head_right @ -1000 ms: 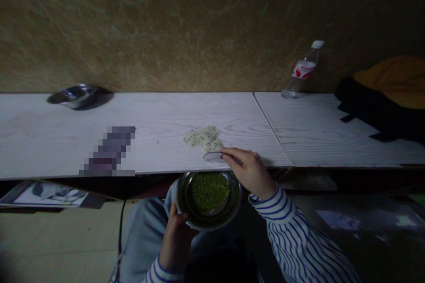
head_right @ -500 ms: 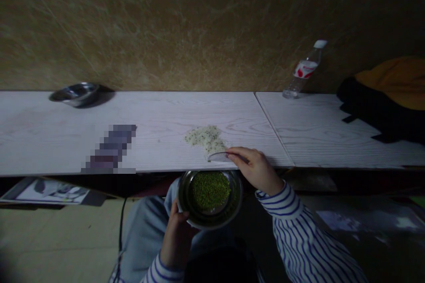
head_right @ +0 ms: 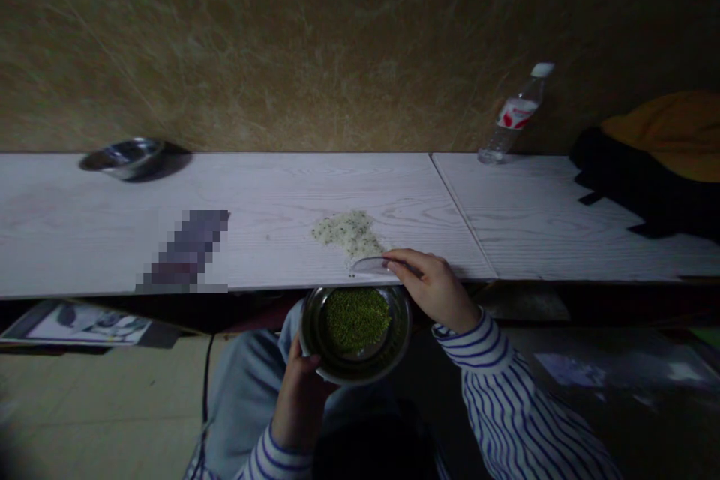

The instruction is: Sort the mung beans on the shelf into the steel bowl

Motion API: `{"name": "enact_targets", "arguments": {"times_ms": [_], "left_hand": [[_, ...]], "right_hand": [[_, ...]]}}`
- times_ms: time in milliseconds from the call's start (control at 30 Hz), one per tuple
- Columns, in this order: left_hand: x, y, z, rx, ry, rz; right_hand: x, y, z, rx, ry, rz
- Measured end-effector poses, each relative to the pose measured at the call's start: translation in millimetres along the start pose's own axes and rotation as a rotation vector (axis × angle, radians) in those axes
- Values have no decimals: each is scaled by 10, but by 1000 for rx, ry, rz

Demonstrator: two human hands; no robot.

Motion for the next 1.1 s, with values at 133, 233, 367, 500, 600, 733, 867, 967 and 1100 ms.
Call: {"name": "enact_targets", "arguments": {"times_ms": [133, 233, 367, 500, 600, 733, 867, 967, 1100], "left_hand": [[5, 20, -32, 19, -18, -41], [24, 12, -57, 30, -7, -10], [45, 34, -75, 39, -3, -1], [41, 72, -78, 47, -14, -45], [43, 82, -107, 47, -16, -51], [48, 90, -188, 2, 3, -49], [45, 106, -270, -53, 10, -101], [42, 80, -301, -97, 9, -83], [23, 115, -299, -112, 76, -117]], "right_hand": [[7, -45, 81, -17, 15, 9], [13, -67, 133, -36, 29, 17], [44, -36, 79, 17, 2, -34], [80, -78, 60, 47, -28, -95], [55, -177, 169, 80, 17, -83], [-15, -201, 238, 141, 31, -100], [-22, -102, 126, 118, -29, -177], [34, -31, 29, 120, -83, -234], [151, 42, -100, 47, -207, -317]]}}
Point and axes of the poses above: each hand's wrist, its own x-axis away from the middle knuckle, its own y-axis out of the back of the hand, z = x × y, the point moved 6 cm from there along -x, towards the middle knuckle, and after that the axes turned 11 degrees about y, right-handed, at the moved point
